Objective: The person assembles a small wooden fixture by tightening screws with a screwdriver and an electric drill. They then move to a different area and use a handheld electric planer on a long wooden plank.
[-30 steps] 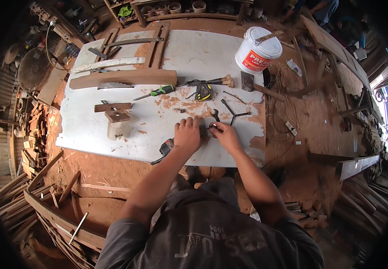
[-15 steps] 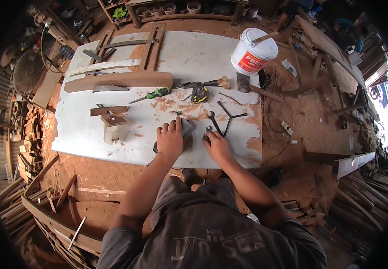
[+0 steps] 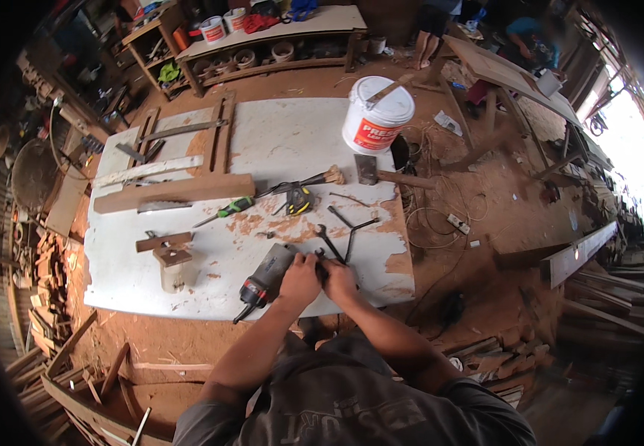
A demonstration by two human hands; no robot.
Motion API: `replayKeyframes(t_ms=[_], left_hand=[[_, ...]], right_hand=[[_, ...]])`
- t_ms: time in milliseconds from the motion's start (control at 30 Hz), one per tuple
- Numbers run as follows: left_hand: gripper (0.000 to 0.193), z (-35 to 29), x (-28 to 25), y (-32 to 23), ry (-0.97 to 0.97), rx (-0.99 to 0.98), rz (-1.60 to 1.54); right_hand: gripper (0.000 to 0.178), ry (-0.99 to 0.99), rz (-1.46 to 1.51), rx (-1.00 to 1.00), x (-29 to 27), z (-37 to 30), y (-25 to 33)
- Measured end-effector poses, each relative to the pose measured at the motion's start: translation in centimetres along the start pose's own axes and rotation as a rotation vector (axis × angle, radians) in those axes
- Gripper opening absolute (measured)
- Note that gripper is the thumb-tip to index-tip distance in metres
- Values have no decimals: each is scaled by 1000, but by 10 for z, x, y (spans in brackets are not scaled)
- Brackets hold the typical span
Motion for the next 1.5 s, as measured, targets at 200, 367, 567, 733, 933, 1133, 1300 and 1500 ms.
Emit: replayKeyframes(t_ms=[200,367,567,733,933,1133,1300,1500], left_hand=[[26,15,-14,-4,150,-13,84],[26,20,-25,-2,252,-106,38],[31,30,-4,16,369,-170,-56],[36,34,-1,11,318,-67,22],[30,36,-1,10,358,-73,16],[24,33,-4,20,381,-50,-8],[19,27,-20,9,488,-272,-257],[23,61,-96,-35,241,-315,-581]], right_hand=[[28,-49,126,-75,2,-3,-4],[37,23,165,89,-5,-2,10],[39,36,156,40,-1,-4,-5],[36,-37,39,-50,4,-3,-13],[41,-143,-11,1,11,-18,-3],[32,-75,4,60,8,-23,2],[24,-15,43,109,10,-17,-6],[25,89,143,97,2,-7,-4]])
Point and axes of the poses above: each hand's wrist, its own z-axis towards the middle knuckle, its own x-axis out of the palm, y = z × x, the point moved 2 cm from there along z, towards the middle knuckle, and after that the axes turned 15 degrees about z, right-handed, at the moved point
